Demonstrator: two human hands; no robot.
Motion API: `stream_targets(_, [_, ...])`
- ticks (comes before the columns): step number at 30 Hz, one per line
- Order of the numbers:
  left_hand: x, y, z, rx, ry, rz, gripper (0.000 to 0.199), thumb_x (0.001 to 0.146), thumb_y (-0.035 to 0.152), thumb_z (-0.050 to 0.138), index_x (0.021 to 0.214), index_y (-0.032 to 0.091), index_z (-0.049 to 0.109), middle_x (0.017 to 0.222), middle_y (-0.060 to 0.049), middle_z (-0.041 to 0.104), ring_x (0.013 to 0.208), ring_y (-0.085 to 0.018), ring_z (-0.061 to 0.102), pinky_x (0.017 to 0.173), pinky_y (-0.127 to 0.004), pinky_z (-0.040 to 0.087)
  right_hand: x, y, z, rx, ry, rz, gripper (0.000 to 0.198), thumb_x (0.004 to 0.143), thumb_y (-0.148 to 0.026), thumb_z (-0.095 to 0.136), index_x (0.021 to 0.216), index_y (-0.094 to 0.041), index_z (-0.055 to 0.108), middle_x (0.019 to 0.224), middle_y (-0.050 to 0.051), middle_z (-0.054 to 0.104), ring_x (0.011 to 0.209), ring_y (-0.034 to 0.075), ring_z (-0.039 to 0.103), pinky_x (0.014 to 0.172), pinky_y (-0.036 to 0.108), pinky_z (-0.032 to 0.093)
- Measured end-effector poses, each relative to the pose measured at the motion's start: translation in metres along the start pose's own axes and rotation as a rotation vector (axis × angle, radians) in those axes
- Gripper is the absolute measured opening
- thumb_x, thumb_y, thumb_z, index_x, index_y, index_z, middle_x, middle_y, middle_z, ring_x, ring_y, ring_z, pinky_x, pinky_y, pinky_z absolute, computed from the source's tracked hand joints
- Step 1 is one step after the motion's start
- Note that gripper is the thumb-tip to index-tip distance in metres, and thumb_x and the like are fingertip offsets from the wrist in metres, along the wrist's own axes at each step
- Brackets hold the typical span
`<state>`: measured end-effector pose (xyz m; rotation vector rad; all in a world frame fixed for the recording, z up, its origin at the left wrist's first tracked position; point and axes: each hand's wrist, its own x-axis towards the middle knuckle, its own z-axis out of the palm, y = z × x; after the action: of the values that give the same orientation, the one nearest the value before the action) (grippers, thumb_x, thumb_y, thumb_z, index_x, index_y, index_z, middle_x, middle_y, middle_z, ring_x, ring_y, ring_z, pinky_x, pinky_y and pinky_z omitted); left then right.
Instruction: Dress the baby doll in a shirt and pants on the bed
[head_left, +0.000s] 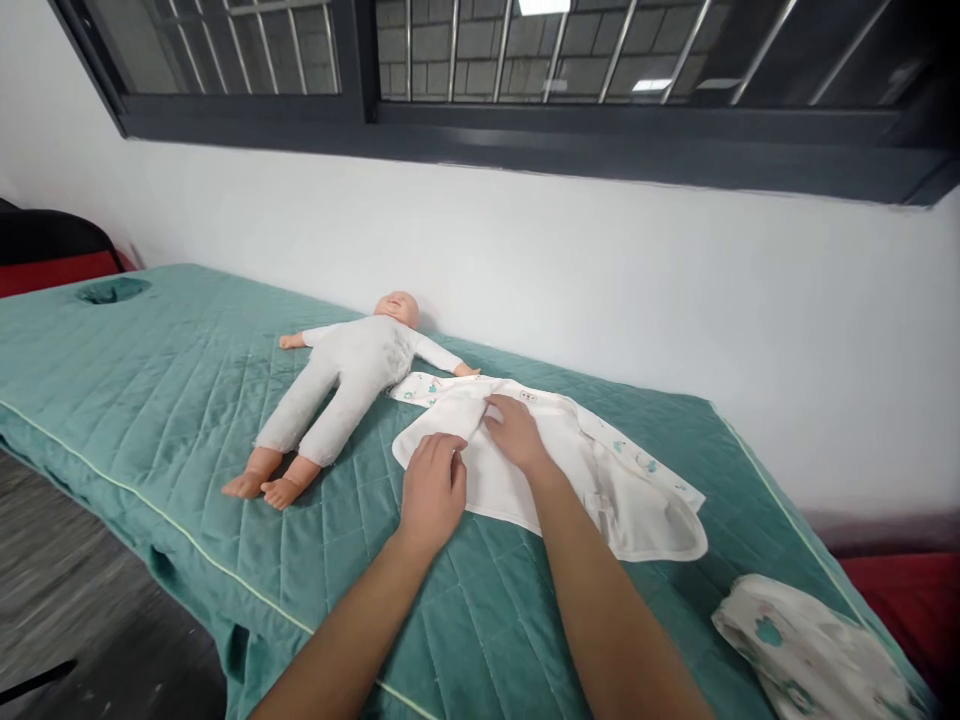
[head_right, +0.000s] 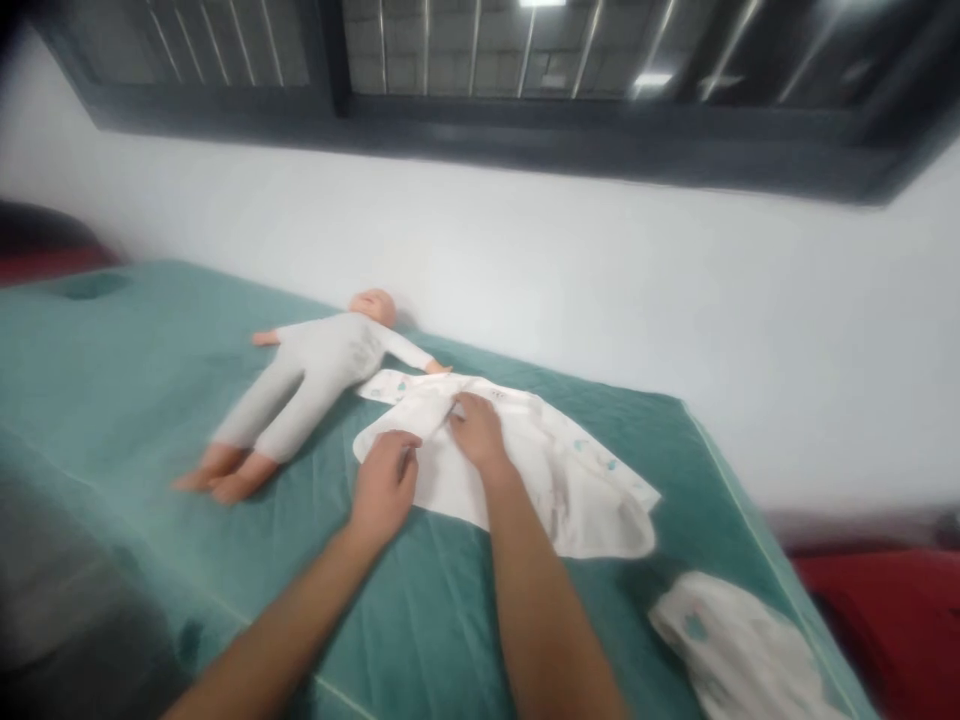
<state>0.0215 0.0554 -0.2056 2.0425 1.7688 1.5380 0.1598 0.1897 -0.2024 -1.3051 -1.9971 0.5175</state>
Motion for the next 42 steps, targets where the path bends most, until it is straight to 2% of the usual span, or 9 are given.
stream_targets(6, [-0.002, 0.007, -0.005, 0.141, -0.161, 0.049, 0.023, 0.083, 0.005, 0.043, 0.093, 0.02, 0.058, 0.089, -0.005, 0.064, 0.089, -0.022, 0.058, 0.079, -0.036, 0.046, -0.043, -0.013, -0.04, -0.139, -0.01, -0.02, 0.042, 0.085, -0.025, 0.054, 0.126, -0.018, 0.058, 0.134, 0.012, 0.059, 0.127, 0.027, 0.05, 0.111, 0.045, 0.034])
stream_targets(11, [-0.003, 0.01, -0.006, 0.187, -0.19, 0.041, 0.022, 0.084, 0.007, 0.044, 0.092, 0.019, 0.06, 0.09, -0.004, 0.065, 0.089, -0.022, 0.059, 0.079, -0.035, 0.047, -0.072, 0.039, -0.137, -0.448, 0.202, 0.269, 0.039, 0.09, -0.035, 0.045, 0.121, -0.019, 0.059, 0.127, 0.014, 0.062, 0.116, 0.029, 0.057, 0.097, 0.045, 0.044])
stream_targets(16, [-0.004, 0.008, -0.003, 0.159, -0.214, -0.011, 0.022, 0.085, 0.008, 0.043, 0.092, 0.02, 0.06, 0.092, -0.005, 0.066, 0.091, -0.021, 0.061, 0.081, -0.034, 0.047, -0.086, 0.1, -0.194, -0.562, -0.023, 0.64, 0.041, 0.076, -0.054, 0.058, 0.09, -0.017, 0.069, 0.094, 0.016, 0.069, 0.091, 0.035, 0.064, 0.074, 0.045, 0.048])
stream_targets(19, [-0.004, 0.008, -0.003, 0.136, -0.211, -0.04, 0.023, 0.084, 0.008, 0.042, 0.091, 0.02, 0.061, 0.093, -0.004, 0.066, 0.092, -0.019, 0.061, 0.082, -0.033, 0.047, -0.086, 0.109, -0.197, -0.45, -0.066, 0.65, 0.033, 0.078, -0.049, 0.057, 0.088, -0.02, 0.069, 0.09, 0.011, 0.069, 0.084, 0.029, 0.065, 0.071, 0.039, 0.048])
stream_targets(24, [-0.003, 0.008, -0.002, 0.109, -0.212, -0.088, 0.023, 0.084, 0.009, 0.041, 0.089, 0.02, 0.061, 0.093, -0.003, 0.066, 0.091, -0.019, 0.061, 0.082, -0.032, 0.046, -0.081, 0.09, -0.193, -0.588, 0.491, 0.531, 0.032, 0.084, -0.03, 0.051, 0.108, -0.014, 0.064, 0.115, 0.02, 0.062, 0.11, 0.034, 0.054, 0.085, 0.044, 0.045])
stream_targets(26, [-0.003, 0.007, -0.002, 0.095, -0.208, -0.113, 0.022, 0.083, 0.011, 0.042, 0.088, 0.02, 0.061, 0.092, -0.003, 0.065, 0.089, -0.018, 0.06, 0.08, -0.032, 0.046, -0.081, 0.077, -0.186, -0.607, 0.581, 0.412, 0.032, 0.084, -0.025, 0.05, 0.112, -0.012, 0.061, 0.118, 0.02, 0.059, 0.115, 0.035, 0.049, 0.09, 0.046, 0.043])
stream_targets(33, [-0.002, 0.005, 0.0, 0.057, -0.184, -0.171, 0.019, 0.081, 0.014, 0.044, 0.086, 0.021, 0.061, 0.086, -0.002, 0.065, 0.082, -0.018, 0.059, 0.076, -0.031, 0.045, -0.085, 0.048, -0.131, -0.557, 0.206, 0.059, 0.034, 0.088, -0.031, 0.053, 0.119, -0.018, 0.056, 0.122, 0.015, 0.059, 0.114, 0.032, 0.049, 0.091, 0.045, 0.042])
stream_targets(37, [-0.001, 0.005, 0.0, 0.065, -0.203, -0.164, 0.019, 0.082, 0.014, 0.044, 0.085, 0.02, 0.061, 0.086, -0.002, 0.065, 0.083, -0.018, 0.059, 0.076, -0.031, 0.044, -0.07, 0.057, -0.124, -0.536, 0.134, 0.213, 0.031, 0.085, -0.03, 0.057, 0.114, -0.02, 0.06, 0.119, 0.015, 0.062, 0.11, 0.032, 0.053, 0.089, 0.046, 0.043])
stream_targets(42, [0.001, 0.004, 0.001, 0.076, -0.197, -0.167, 0.018, 0.083, 0.012, 0.044, 0.085, 0.02, 0.06, 0.086, -0.002, 0.064, 0.082, -0.017, 0.058, 0.076, -0.03, 0.043, -0.047, 0.082, -0.144, -0.348, 0.208, 0.466, 0.028, 0.084, -0.033, 0.055, 0.107, -0.02, 0.065, 0.104, 0.01, 0.069, 0.094, 0.027, 0.063, 0.081, 0.038, 0.047])
